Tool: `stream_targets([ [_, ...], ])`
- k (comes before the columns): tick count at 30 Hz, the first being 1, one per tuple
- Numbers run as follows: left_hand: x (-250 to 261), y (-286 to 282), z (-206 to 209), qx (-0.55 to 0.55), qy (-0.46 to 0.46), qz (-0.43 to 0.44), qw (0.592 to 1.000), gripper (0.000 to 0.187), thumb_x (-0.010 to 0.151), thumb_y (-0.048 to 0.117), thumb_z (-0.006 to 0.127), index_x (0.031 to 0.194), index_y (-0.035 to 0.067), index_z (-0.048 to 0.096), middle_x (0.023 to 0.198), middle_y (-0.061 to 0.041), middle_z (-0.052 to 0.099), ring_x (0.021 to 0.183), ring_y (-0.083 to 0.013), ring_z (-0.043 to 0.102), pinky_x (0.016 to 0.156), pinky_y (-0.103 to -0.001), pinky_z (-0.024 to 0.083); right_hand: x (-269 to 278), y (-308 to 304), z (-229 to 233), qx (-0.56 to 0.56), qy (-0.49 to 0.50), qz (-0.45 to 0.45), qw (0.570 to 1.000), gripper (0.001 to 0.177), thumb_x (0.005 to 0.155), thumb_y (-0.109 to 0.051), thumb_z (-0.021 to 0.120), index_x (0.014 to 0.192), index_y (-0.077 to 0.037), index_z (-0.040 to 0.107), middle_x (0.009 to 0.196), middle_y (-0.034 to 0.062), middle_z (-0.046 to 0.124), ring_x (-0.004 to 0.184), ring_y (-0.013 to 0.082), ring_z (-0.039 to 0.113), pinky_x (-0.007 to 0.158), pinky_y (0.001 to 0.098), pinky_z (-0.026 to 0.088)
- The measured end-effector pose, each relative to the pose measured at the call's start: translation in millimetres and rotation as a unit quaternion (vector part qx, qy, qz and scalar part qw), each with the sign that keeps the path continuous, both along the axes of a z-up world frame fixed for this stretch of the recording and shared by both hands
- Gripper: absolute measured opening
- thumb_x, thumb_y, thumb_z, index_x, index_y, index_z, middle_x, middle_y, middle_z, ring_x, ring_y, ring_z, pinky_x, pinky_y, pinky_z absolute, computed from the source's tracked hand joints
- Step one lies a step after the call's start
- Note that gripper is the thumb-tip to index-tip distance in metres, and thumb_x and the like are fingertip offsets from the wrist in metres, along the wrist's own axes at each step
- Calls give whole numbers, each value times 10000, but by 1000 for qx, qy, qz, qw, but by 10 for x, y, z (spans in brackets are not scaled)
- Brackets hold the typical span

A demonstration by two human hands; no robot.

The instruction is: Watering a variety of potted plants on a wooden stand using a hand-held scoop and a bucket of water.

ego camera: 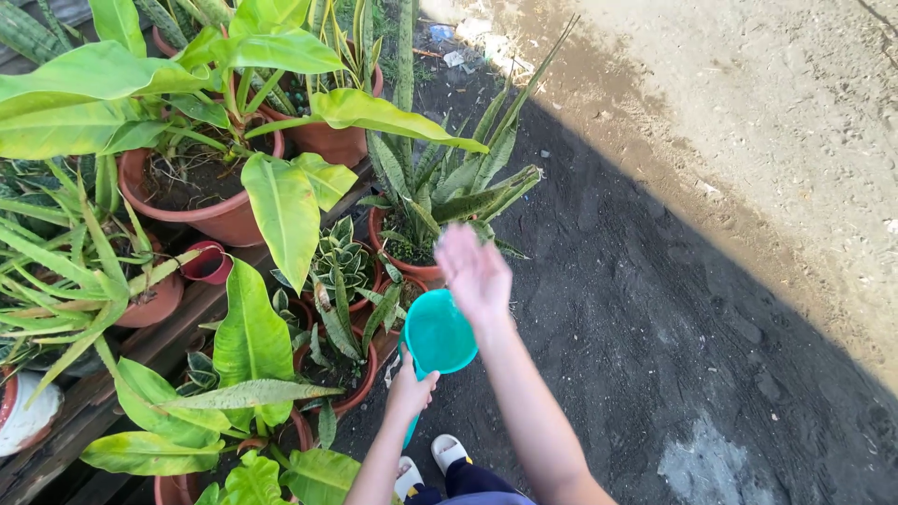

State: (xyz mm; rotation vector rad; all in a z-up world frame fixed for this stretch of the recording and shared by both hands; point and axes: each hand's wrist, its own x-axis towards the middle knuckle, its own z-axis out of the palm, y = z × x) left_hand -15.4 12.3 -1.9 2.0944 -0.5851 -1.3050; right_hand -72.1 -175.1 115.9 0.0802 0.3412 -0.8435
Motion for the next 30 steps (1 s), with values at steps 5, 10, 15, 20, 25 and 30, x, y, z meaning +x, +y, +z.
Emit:
stream_targets([
  [5,37,-23,-114,-31,17,44,998,996,954,195,651,1670,255,-39,735,-45,694,487,-156,591,435,-321,509,-30,-83,248,-111,118,5,987,413,961,-270,562,1346,-120,571,1573,150,447,1510,327,333,1255,539,180],
  [10,19,13,-106,-27,-23,44,998,959,938,243,663,1663,183,38,751,-39,754,507,-187,664,524,-365,574,19,286,-1400,125,330,74,933,143,890,-106,570,1004,-60,641,1366,220,567,1306,382,502,1141,521,381],
  [15,-81,11,-70,18,-93,-36,995,975,948,354,649,1668,181,15,935,-187,722,858,-375,686,769,-488,527,29,371,-2755,204,347,101,910,486,922,-173,532,1394,-60,531,1549,186,456,1494,348,362,1259,487,239],
  [20,-222,36,-40,26,-141,-99,985,968,964,352,634,1673,199,-7,1041,-281,708,1027,-496,662,808,-562,511,-56,440,-3005,240,342,80,905,315,972,-191,510,1270,-99,558,1396,232,541,1353,374,501,1210,498,341],
  [25,-330,26,-13,14,-188,-160,969,956,991,299,609,1666,192,-60,992,-214,737,947,-460,674,742,-553,506,-169,410,-3183,296,292,37,909,421,1033,-247,525,1385,-15,512,1408,270,572,1323,400,553,1143,533,439],
  [30,-387,3,-168,17,-182,-164,969,966,980,281,630,1664,195,-46,1038,-224,734,982,-467,675,778,-563,514,-199,395,-3421,285,342,28,895,380,1057,-239,465,1305,18,596,1326,250,639,1270,370,604,1108,469,490],
])
